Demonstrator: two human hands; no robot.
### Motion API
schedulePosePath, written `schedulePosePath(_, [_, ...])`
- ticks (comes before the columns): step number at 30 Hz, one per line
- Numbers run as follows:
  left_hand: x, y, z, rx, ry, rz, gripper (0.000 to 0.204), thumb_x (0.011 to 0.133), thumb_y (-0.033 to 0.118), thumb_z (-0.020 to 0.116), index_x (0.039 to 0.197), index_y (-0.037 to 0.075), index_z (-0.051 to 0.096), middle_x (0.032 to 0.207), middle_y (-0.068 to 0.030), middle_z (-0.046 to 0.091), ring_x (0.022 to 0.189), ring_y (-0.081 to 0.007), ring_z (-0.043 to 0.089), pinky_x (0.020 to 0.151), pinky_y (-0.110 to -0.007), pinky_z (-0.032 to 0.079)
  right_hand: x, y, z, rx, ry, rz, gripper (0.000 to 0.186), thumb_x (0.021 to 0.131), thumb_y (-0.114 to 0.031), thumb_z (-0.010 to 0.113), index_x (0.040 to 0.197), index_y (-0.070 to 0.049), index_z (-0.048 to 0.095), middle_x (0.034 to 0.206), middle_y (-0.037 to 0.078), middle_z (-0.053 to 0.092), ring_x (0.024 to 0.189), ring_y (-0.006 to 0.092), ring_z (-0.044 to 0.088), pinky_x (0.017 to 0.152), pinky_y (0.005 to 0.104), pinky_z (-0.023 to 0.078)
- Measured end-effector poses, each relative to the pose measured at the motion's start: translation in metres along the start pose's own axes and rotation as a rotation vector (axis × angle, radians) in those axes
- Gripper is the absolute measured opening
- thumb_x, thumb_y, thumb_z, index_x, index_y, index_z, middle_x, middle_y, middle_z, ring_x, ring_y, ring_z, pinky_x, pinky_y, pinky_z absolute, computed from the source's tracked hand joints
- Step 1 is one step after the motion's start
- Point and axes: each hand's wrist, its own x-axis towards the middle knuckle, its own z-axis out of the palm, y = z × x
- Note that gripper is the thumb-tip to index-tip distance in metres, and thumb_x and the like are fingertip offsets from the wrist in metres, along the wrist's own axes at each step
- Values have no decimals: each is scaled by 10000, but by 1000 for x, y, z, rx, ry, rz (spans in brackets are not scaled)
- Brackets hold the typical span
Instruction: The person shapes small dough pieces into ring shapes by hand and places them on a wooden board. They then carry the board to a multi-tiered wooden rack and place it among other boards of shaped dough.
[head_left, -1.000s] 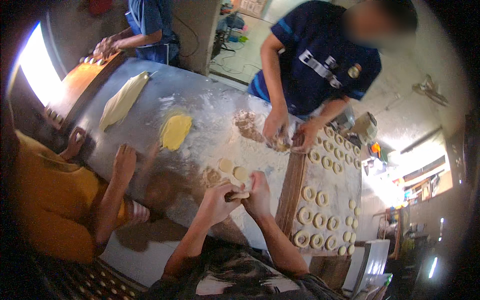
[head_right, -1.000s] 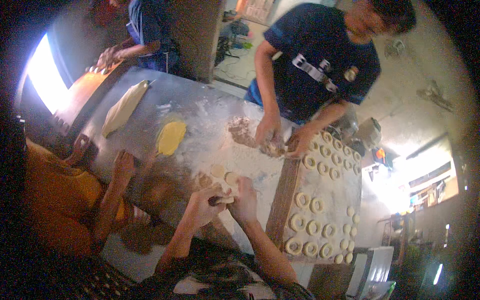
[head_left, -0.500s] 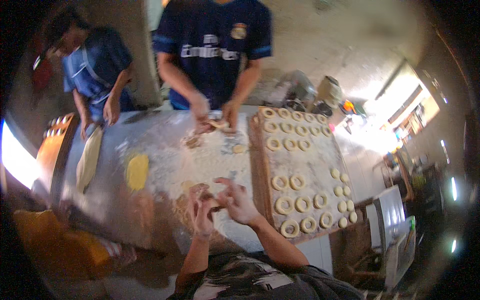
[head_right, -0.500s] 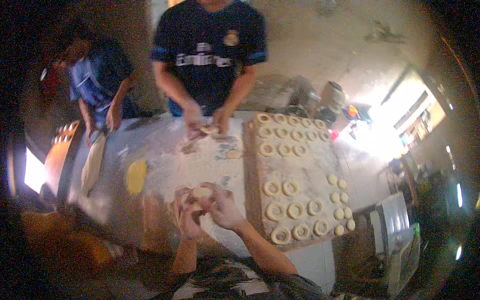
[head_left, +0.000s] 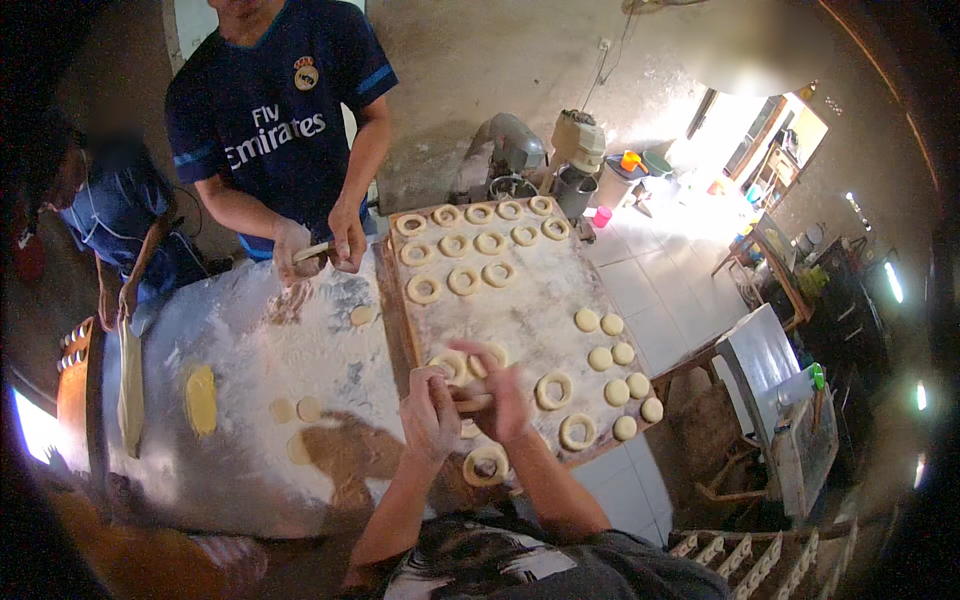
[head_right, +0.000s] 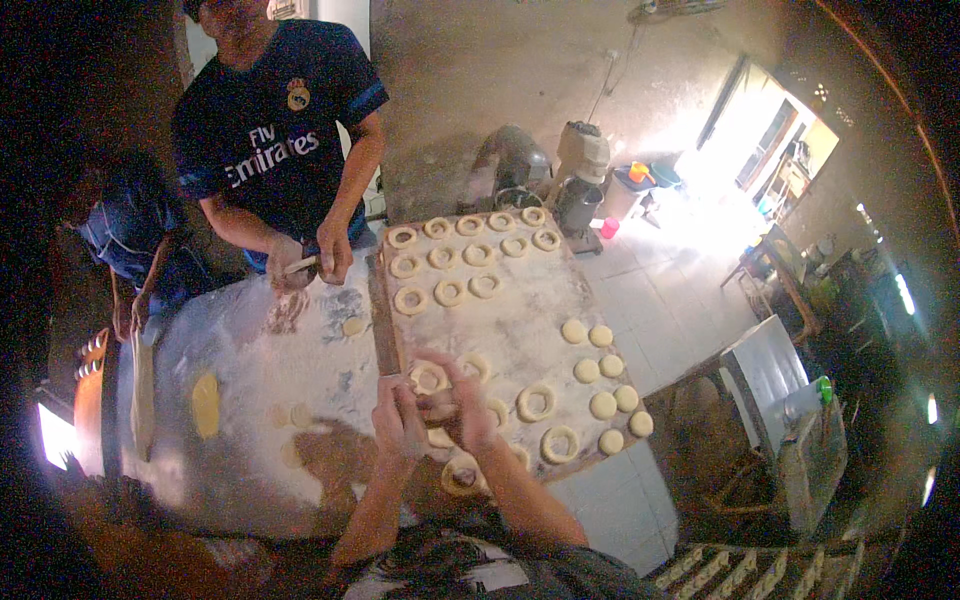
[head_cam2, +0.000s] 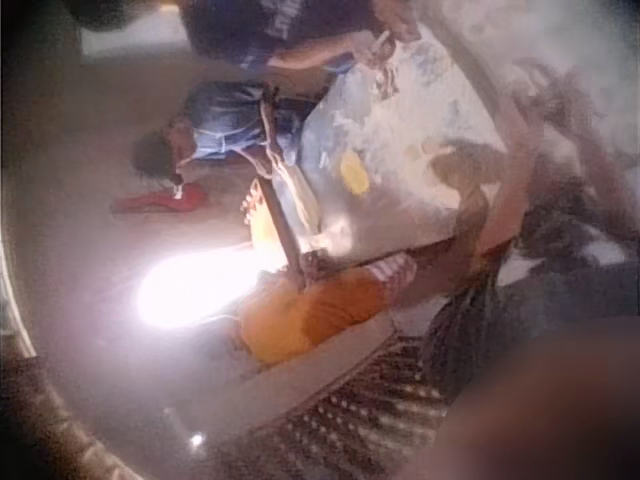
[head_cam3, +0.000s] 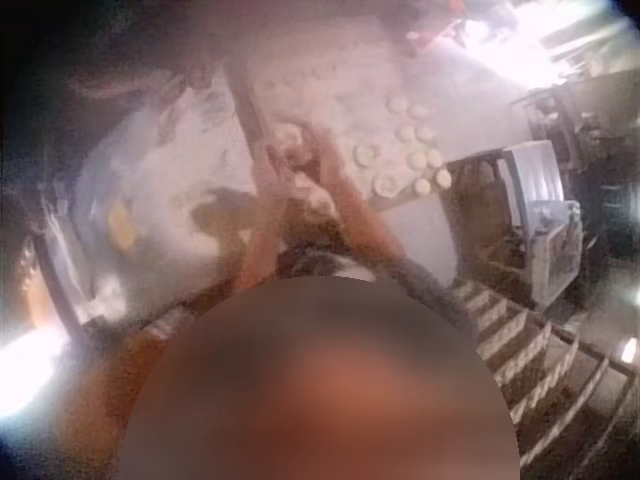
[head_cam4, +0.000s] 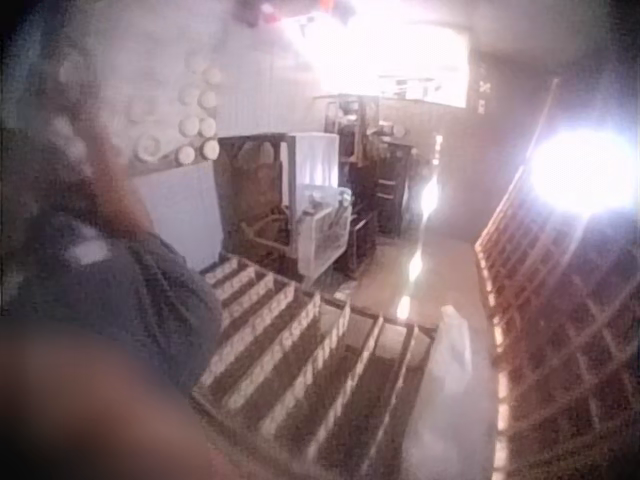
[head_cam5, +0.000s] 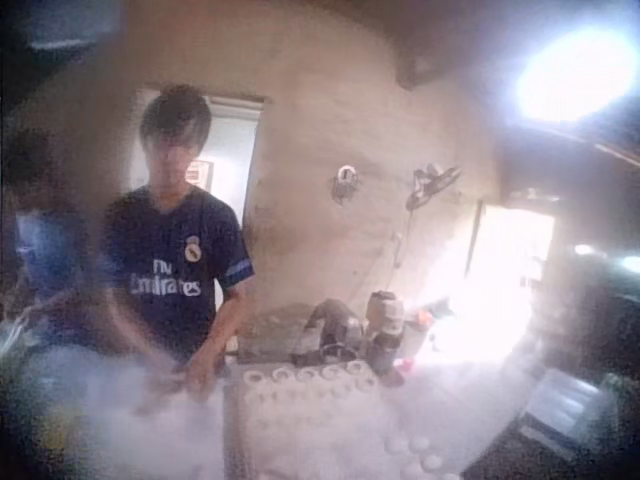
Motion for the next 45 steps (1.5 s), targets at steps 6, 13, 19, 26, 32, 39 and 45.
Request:
schedulePosePath(6, [19,16,81,105,-6,185,102,1009,157,494,1050,71,533,822,-170,625,712,-332,669,595,-381,496,0,-46,-59,-341,18,20,552,994,-450,419,1435,-126,344,844,93,625,699,179,589,621,312,479])
schedulePosePath(13, [26,27,135,79,-196,-43,209,1027,252,456,1071,59,525,717,-201,615,686,-411,647,578,-459,480,1,-89,-118,-346,-118,-54,563,1037,-283,472,1527,-132,237,676,-35,460,577,81,416,551,228,361])
schedulePosePath(19, [33,32,161,184,-168,-86,255,1028,273,447,1143,49,489,870,-239,630,821,-461,635,677,-516,489,12,-92,-139,-722,14,-86,684,1045,-423,414,1569,-95,123,908,-14,486,744,89,429,665,253,412])
schedulePosePath(26, [82,-6,176,752,-145,-55,516,971,312,532,1378,38,372,1322,-333,415,1106,-537,497,908,-589,421,75,-77,-206,-1374,321,69,935,959,-477,565,1551,-42,-13,929,235,657,813,235,636,776,341,492])
schedulePosePath(32, [65,-29,166,946,-425,-156,767,805,344,727,1440,140,348,1263,-232,450,1211,-429,413,997,-599,312,55,-76,-191,-1934,230,174,1011,849,-345,700,1569,-116,28,986,229,664,1022,389,634,899,582,420])
schedulePosePath(39, [89,-12,204,870,-462,18,576,856,339,641,1370,136,478,1257,-243,526,1128,-428,538,923,-575,433,-10,-139,-190,-1918,405,64,576,830,-265,695,1345,-81,518,997,231,656,975,402,632,848,520,479])
schedulePosePath(45, [112,-49,308,709,-910,301,298,910,252,532,1049,32,677,959,-205,709,942,-366,693,811,-495,543,-34,-148,-265,-1976,335,103,311,805,-242,708,1038,-41,669,1063,233,641,976,411,627,865,471,495])
